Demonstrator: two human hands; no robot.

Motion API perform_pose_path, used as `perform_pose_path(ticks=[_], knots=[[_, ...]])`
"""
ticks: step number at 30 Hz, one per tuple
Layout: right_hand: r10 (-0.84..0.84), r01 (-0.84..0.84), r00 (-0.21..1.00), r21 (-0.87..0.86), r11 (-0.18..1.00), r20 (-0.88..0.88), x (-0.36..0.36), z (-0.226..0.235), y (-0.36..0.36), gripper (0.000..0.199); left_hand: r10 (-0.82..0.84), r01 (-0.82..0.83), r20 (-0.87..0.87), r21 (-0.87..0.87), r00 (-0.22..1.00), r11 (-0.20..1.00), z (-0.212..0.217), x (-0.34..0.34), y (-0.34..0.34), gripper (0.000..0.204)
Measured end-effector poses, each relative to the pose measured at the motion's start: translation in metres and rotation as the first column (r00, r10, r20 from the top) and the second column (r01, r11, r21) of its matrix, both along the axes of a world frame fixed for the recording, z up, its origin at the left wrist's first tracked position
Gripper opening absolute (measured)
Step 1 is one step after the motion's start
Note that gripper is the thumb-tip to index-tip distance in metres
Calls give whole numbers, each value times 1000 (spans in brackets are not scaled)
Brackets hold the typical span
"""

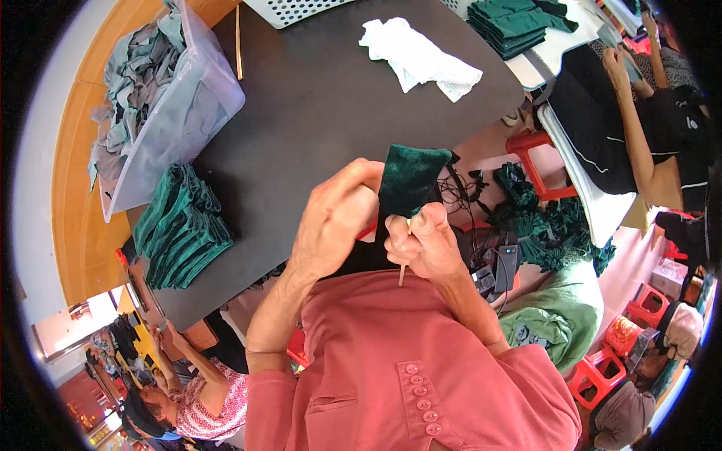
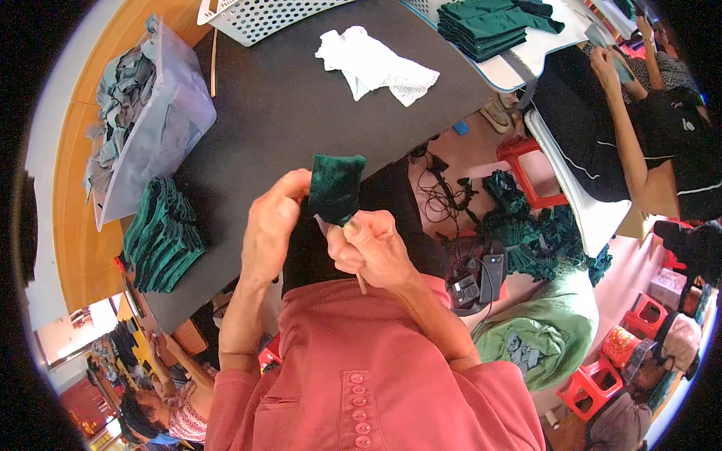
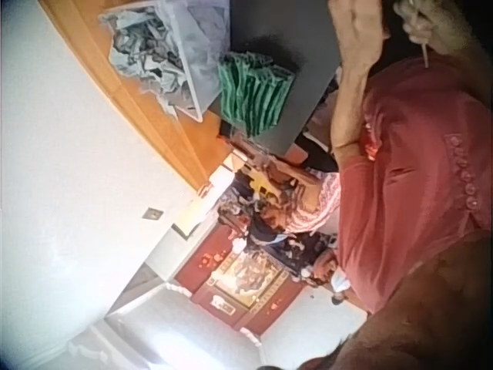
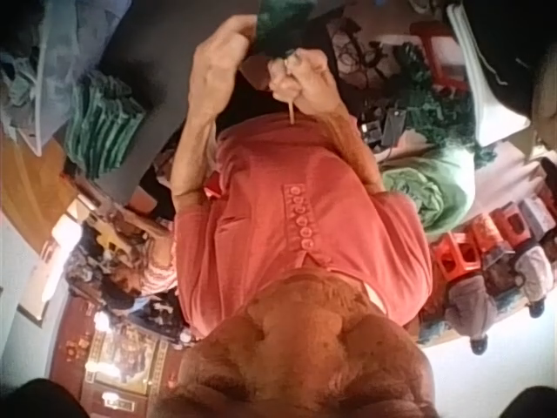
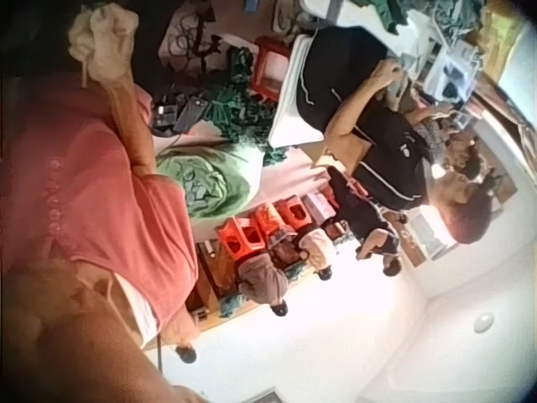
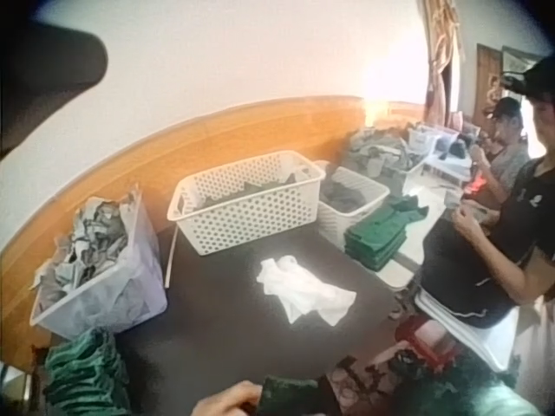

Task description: Turning sewn fabric strips inside out using a wooden stick as a turning tool.

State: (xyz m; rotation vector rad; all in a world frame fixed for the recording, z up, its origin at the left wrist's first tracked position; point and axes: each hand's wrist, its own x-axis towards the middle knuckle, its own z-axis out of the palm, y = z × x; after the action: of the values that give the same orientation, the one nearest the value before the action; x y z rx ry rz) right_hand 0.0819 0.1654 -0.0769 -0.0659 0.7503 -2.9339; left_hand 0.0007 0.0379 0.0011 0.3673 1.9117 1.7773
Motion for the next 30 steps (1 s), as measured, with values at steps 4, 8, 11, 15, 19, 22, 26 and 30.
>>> perform_pose_path(ticks=[4,8,11,15,19,22,26,30], knots=[[-35,41,999,153,987,-39,-1,3,1,43,-39,57,-239,68,970,996,-11,-1,2,23],[-4,1,1000,260,966,13,-1,4,1,41,32,-3,-266,112,963,994,-9,-4,13,22],[83,-106,993,327,939,86,2,10,1,40,35,-20,-66,209,997,978,-16,-7,3,19],[202,-176,978,730,661,53,10,-1,20,29,157,-139,-58,233,986,962,-8,-15,-8,21],[-33,60,998,882,467,-50,14,4,35,14,206,-175,-133,210,969,962,-10,-14,-12,23],[-263,304,941,873,381,-212,-5,42,41,8,184,-151,-233,152,955,977,-8,-5,-8,14],[-217,344,939,764,547,-267,-39,74,31,20,128,-109,-474,66,871,992,-11,-5,-5,14],[-142,336,939,762,554,-312,-52,71,24,15,184,-120,-556,149,810,981,-8,-1,-5,13]])
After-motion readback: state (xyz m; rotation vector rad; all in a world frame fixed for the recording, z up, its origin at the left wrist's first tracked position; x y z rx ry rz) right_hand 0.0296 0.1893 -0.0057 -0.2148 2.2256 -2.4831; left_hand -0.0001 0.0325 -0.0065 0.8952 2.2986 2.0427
